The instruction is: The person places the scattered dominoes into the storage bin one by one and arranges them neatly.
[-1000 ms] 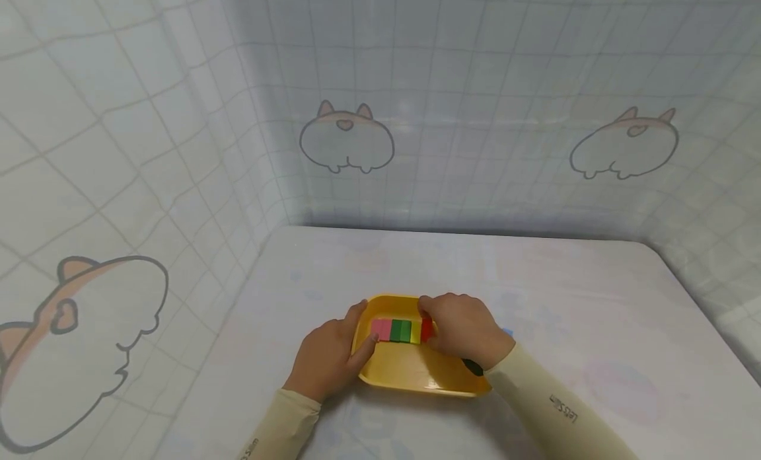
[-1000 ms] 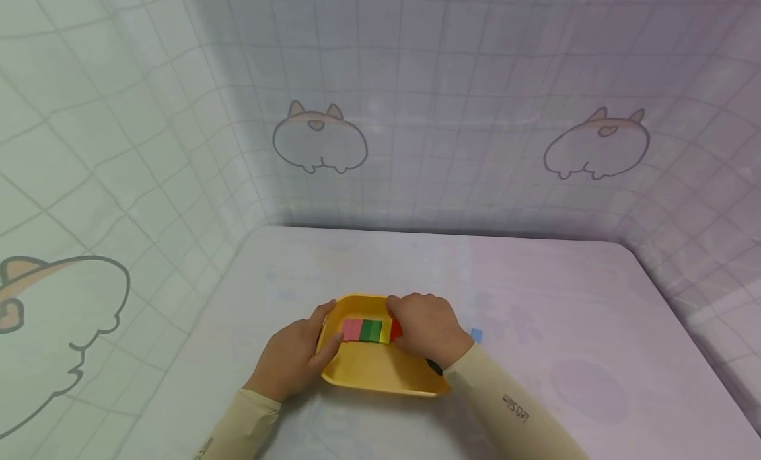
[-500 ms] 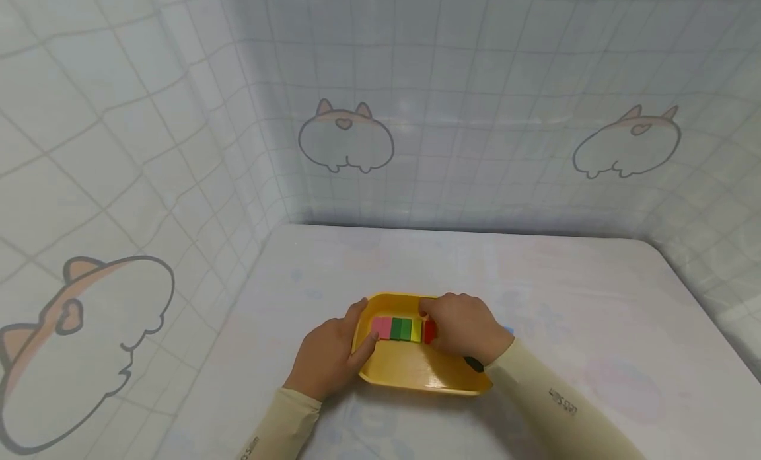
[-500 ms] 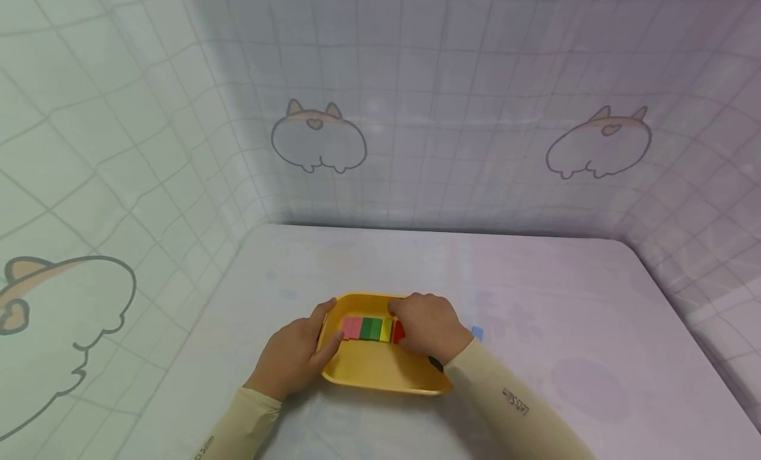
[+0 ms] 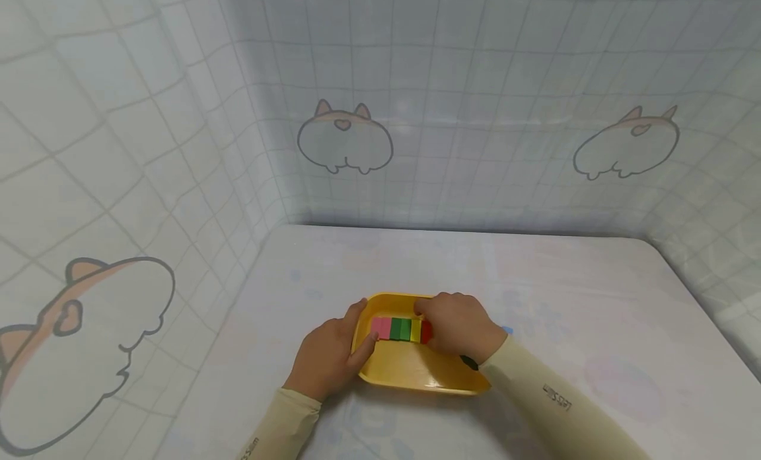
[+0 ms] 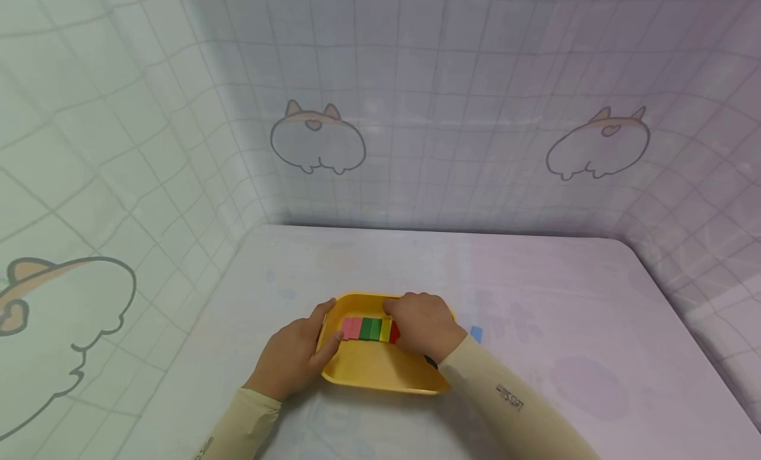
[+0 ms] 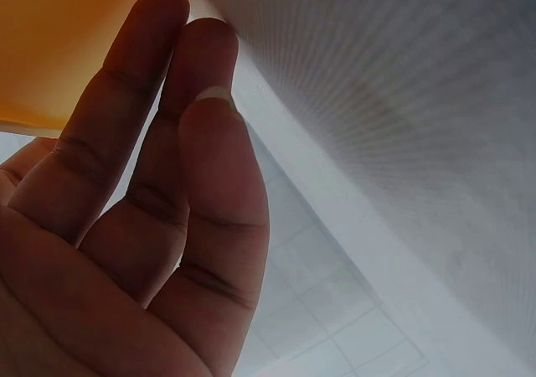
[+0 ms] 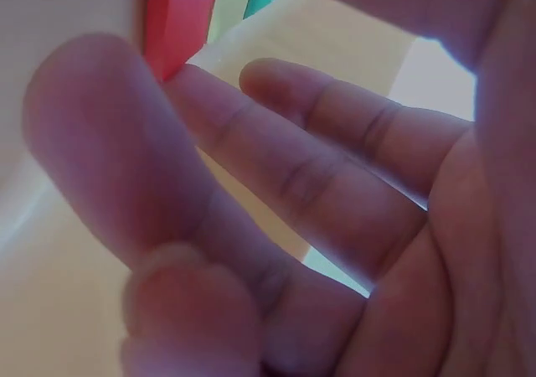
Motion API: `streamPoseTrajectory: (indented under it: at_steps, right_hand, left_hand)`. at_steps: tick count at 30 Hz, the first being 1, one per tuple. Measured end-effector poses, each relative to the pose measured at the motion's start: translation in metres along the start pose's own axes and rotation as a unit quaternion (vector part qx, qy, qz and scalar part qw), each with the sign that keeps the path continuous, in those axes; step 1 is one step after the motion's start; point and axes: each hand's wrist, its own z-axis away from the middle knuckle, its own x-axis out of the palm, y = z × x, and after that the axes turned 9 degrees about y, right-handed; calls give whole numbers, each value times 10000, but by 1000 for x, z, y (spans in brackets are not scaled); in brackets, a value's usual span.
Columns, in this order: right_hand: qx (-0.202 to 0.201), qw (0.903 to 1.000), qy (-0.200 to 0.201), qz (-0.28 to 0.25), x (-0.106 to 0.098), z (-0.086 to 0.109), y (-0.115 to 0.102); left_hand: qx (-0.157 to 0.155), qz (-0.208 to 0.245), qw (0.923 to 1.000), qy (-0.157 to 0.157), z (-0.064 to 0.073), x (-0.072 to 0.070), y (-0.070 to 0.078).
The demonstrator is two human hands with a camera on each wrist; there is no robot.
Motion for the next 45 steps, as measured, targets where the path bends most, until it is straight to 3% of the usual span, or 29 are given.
streamPoseTrajectory:
  at_steps: [22, 30, 41, 45]
  right_hand:
    - [-61, 9998, -34, 203, 1, -2, -5]
    - [188, 9997, -145, 109, -4, 0, -7]
    - [412, 9990, -100, -119, -20, 17, 8]
    - [371, 9990, 131, -215, -33, 27, 12]
  left_hand:
    - [-17, 81, 10000, -1, -1, -1, 0]
    - [-8, 39, 10000, -27, -2, -3, 0]
    - [-95, 29, 9999, -128, -2, -1, 0]
    - [-107, 24, 9999, -119, -2, -1, 0]
